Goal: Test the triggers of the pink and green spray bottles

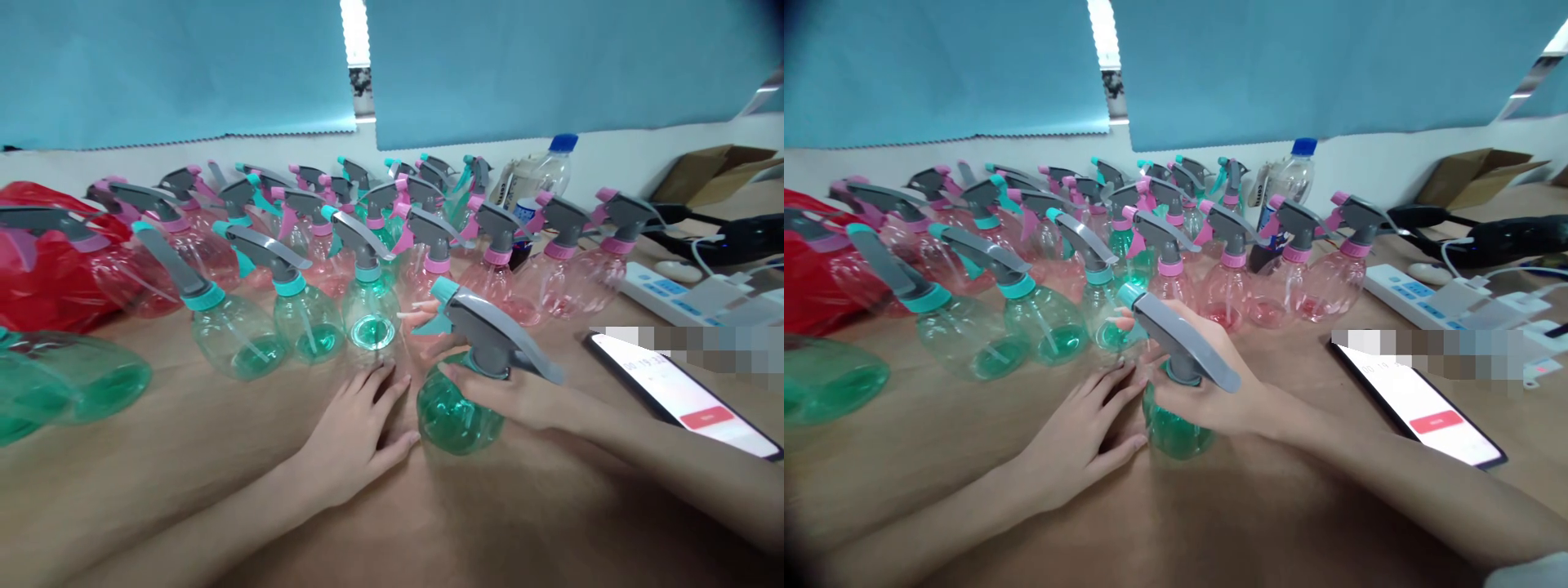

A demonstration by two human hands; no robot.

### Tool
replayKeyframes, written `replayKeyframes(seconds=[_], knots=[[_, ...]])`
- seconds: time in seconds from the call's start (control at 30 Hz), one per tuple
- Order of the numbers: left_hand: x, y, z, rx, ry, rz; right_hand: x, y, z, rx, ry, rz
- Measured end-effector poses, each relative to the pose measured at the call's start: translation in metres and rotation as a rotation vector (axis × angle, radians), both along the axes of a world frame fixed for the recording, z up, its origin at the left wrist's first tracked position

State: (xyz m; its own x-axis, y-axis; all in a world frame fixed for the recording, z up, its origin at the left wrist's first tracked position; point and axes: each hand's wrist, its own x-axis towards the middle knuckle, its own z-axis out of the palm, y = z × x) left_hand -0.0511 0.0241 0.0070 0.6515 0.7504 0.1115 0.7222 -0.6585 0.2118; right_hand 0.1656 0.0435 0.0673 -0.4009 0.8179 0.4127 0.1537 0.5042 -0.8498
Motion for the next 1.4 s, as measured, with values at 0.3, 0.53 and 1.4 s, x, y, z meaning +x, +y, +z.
replayKeyframes(seconds=[0.3,0.53,1.4], knots=[[0.0001,-0.0004,-0.0002,-0.003,0.024,0.003,0.0002,0.0009,-0.0007,0.030,-0.035,-0.022],[0.0013,0.0004,0.0005,-0.006,0.020,0.001,0.0002,-0.0003,0.0010,0.038,-0.062,-0.047],[0.0013,-0.0007,0.0016,-0.009,0.024,0.001,0.0020,0.0006,0.0025,-0.018,-0.067,-0.040]])
